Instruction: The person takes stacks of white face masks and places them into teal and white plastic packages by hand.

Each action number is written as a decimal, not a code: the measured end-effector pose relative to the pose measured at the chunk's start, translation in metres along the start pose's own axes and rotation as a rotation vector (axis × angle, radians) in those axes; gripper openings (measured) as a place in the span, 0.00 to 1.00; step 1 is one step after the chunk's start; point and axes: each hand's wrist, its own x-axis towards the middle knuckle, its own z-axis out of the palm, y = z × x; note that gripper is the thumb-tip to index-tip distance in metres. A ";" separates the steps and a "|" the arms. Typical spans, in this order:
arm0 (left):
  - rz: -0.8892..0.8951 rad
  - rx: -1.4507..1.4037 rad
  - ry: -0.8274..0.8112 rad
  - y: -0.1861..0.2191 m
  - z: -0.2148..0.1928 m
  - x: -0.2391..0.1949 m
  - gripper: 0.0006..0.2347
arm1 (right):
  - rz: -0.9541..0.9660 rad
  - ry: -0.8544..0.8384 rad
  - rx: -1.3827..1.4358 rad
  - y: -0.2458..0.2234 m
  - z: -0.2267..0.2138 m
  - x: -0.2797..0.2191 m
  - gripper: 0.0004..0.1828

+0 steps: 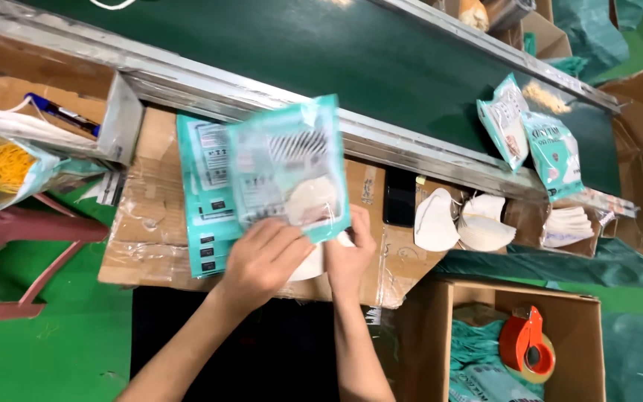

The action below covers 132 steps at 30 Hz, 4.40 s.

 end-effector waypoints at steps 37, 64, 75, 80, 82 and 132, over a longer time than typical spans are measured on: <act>-0.173 -0.202 -0.245 0.066 -0.022 0.076 0.09 | -0.387 -0.186 -0.046 -0.056 -0.079 0.002 0.20; -0.590 -0.295 0.008 0.046 0.004 0.031 0.05 | 0.335 -0.010 0.891 0.005 -0.073 -0.005 0.06; -0.579 -0.480 -0.091 0.036 0.013 0.034 0.04 | 0.346 -0.278 0.865 0.005 -0.066 0.003 0.08; -0.577 -0.427 -0.089 0.025 0.009 0.056 0.13 | 0.090 0.056 0.378 -0.017 -0.077 0.040 0.04; -0.589 -0.409 -0.078 0.017 0.009 0.061 0.19 | -0.064 0.224 0.163 -0.016 -0.092 0.071 0.05; -0.156 -0.411 -0.372 0.032 0.076 0.060 0.52 | 0.062 -0.220 0.237 0.073 -0.160 0.003 0.27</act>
